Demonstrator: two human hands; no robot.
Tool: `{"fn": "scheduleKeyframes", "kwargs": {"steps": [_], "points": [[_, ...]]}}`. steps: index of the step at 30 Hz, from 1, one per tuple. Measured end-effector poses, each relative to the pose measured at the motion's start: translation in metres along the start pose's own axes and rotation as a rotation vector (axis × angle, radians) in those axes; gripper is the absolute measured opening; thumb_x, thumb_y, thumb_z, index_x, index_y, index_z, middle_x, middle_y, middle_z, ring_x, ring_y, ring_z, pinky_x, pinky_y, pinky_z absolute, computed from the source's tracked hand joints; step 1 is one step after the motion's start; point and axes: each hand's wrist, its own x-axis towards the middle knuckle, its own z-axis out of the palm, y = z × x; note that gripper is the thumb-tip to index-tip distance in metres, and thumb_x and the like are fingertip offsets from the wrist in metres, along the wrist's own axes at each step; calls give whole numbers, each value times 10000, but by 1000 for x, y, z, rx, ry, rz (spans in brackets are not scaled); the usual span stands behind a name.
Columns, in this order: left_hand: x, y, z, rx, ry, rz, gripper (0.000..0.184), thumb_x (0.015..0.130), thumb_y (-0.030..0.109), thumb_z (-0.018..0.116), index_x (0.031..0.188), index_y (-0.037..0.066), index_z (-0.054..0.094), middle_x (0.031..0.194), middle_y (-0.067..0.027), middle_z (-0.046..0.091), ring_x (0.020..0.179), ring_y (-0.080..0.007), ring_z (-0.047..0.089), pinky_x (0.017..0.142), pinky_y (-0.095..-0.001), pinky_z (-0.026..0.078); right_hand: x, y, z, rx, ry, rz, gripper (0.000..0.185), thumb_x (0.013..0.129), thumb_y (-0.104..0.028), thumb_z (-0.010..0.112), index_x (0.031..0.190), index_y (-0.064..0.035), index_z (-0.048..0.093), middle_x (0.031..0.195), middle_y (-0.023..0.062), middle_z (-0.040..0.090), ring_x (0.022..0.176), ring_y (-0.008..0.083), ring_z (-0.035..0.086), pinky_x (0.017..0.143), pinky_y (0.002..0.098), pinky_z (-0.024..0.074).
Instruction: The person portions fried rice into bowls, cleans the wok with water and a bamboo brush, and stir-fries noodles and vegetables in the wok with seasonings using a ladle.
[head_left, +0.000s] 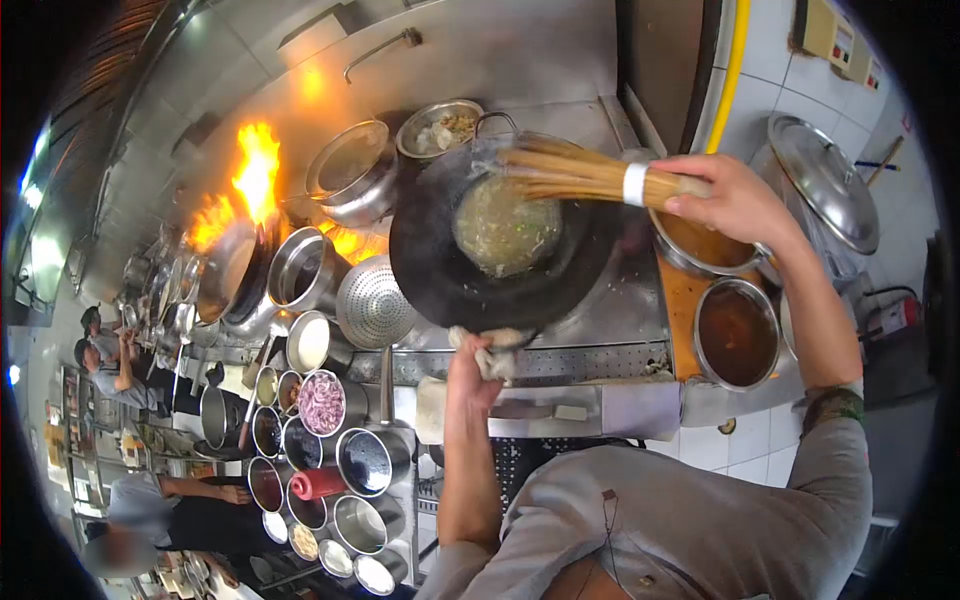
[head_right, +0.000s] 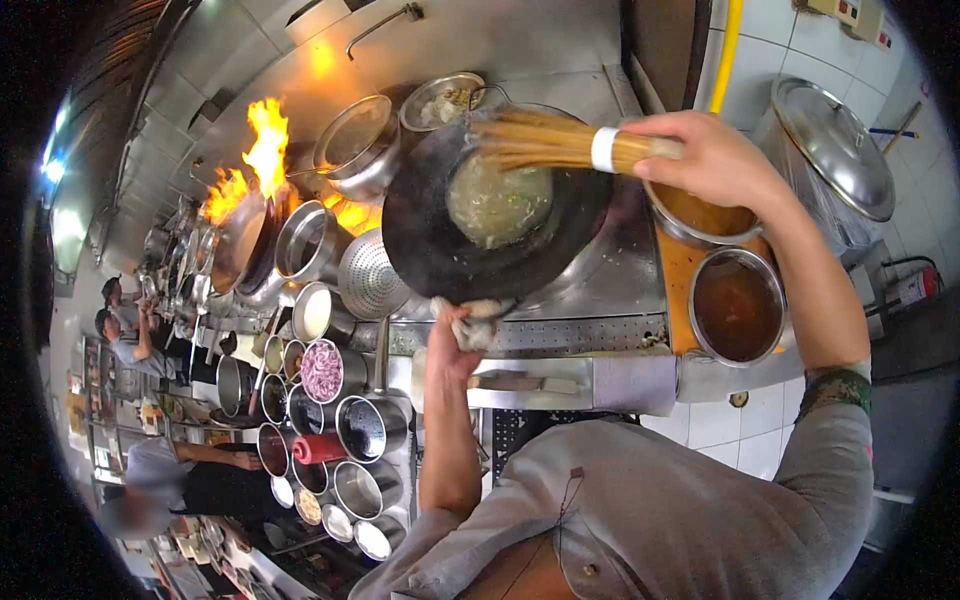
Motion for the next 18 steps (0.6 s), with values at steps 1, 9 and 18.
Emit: {"fn": "scheduleKeyframes", "kwargs": {"steps": [1, 9, 18], "points": [[12, 17, 21, -17, -34, -2, 358, 835, 133, 566, 1162, -10, 599, 1108, -163, 680, 983, -304, 668, 795, -413, 561, -13, -7, -9, 60, 21, 131, 490, 847, -264, 737, 1296, -88, 651, 1180, 150, 705, 1062, 269, 674, 947, 356, 503], [30, 110, 22, -2, 84, 82, 280, 853, 159, 556, 1078, -1, 604, 1070, -154, 678, 936, -296, 669, 781, -398, 574, -108, 5, 39, 425, 245, 352, 495, 879, -169, 731, 1346, -54, 612, 954, 16, 677, 602, 60, 567, 507, 227, 463], [57, 236, 1, 216, 262, 402, 187, 817, 103, 561, 934, -24, 631, 846, -137, 679, 724, -278, 693, 642, -403, 578, -189, 57, 198, 518, 356, 475, 482, 854, -122, 759, 1304, -9, 629, 879, 35, 660, 636, 77, 581, 518, 254, 494]]}}
